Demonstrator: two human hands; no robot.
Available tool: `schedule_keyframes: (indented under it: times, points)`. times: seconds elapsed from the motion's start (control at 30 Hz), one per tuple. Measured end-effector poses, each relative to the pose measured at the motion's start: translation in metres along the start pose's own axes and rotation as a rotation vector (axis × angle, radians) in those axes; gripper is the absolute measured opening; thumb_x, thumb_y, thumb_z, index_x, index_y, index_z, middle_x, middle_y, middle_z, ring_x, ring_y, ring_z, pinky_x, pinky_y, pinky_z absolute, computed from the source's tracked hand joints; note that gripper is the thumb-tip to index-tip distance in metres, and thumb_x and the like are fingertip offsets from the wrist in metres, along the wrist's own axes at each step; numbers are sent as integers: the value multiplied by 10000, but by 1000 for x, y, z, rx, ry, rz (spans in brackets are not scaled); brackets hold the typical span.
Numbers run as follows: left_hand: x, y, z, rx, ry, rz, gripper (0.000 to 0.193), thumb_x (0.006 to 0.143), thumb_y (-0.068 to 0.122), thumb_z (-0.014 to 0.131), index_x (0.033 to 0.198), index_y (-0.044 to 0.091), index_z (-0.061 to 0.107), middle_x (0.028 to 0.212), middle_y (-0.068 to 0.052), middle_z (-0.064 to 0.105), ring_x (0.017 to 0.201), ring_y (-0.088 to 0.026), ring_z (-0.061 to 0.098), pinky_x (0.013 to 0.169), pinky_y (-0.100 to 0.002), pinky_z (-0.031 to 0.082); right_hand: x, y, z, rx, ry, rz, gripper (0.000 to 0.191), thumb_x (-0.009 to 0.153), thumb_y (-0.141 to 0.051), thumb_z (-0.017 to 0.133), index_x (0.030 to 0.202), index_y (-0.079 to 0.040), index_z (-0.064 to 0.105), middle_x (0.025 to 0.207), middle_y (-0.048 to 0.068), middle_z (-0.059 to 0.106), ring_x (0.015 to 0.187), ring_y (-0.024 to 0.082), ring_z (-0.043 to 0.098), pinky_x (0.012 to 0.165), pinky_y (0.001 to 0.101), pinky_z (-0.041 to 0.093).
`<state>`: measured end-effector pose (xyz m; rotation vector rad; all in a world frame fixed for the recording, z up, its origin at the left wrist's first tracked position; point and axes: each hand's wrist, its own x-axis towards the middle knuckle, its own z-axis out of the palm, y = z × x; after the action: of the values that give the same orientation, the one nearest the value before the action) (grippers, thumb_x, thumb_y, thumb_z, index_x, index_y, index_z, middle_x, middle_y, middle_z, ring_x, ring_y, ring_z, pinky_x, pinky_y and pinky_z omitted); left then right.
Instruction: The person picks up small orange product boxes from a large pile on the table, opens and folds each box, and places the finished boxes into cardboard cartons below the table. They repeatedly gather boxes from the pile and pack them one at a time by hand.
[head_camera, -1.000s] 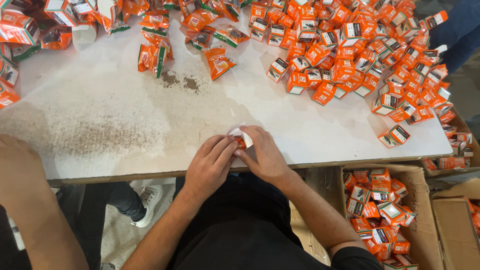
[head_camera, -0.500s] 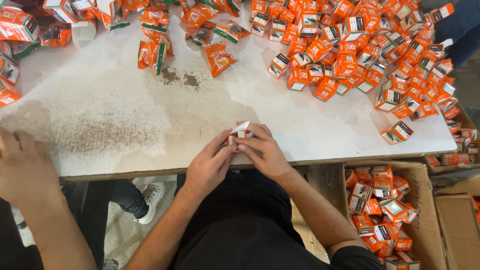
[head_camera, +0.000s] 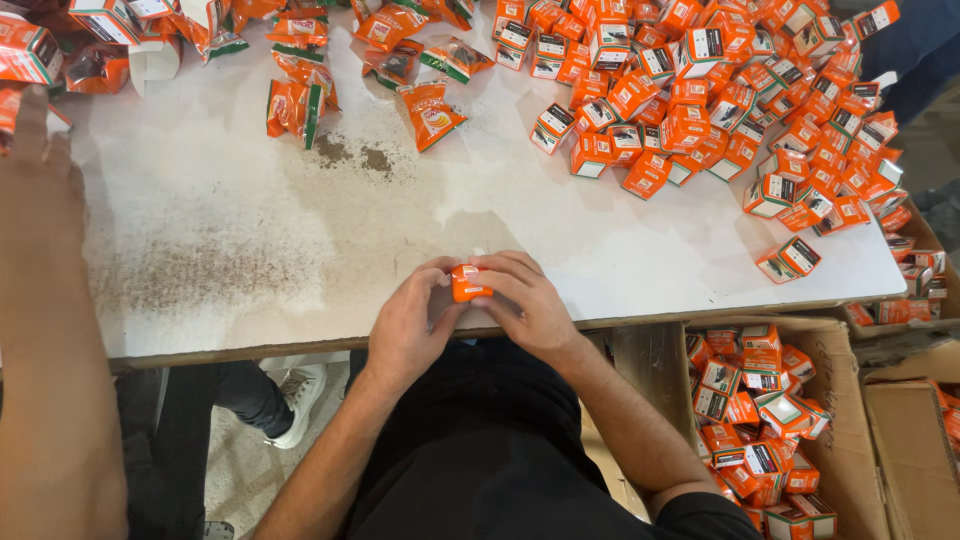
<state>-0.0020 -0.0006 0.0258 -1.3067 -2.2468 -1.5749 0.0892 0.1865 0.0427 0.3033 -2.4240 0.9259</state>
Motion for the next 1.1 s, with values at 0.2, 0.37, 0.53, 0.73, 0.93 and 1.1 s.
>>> schedule_keyframes:
  times: [0.2,0.37,0.53,0.73,0.93,1.1]
  points:
    - [6,15,-7,65,34,95,303,811,42,805,1060,66,633,1293,-139,654,1144,-348,671,918,-412,560,3,-6,0,-28,11,-37,281,888,-51,754,1163,-76,702,1342,126,658,1205,357,598,1026,426,511]
    - [2,17,-9,271,54,340,205,819,10,774,962,42,631,1335,-152,632,1309,-378,608,1065,-487,526,-5,-11,-6,-275,-10,-178,410,818,-134,796,1202,-34,690,1353,165,628,1189,373,585,1004,454,491]
    - [33,-24,-33,364,-103,318,423,801,191,803,1191,90,673,1418,-220,553,1338,-405,519,1092,-531,437,9,27,-17,-558,11,-183,276,816,-153,765,1083,-123,702,1277,131,620,1203,368,516,1029,532,420]
    - [143,-131,-98,828,351,126,630,979,456,808,1394,21,620,1375,-296,585,1195,-485,542,898,-562,457,74,117,-67,-989,181,-61,225,917,-186,749,1123,-110,702,1296,127,608,1278,345,500,1073,560,386]
    - [183,-139,-91,498,-272,128,297,943,321,756,1101,76,697,1068,-154,730,1018,-370,674,905,-484,537,146,138,1,-434,91,-295,400,1008,-277,701,1325,-48,621,1369,174,606,1332,378,521,1124,470,426]
    - [230,-122,-125,287,321,-70,368,940,143,742,1250,7,597,1113,-159,730,833,-256,736,725,-428,591,207,161,59,-490,-88,-214,557,956,-401,690,1395,-66,620,1214,188,609,1182,394,540,1002,485,459]
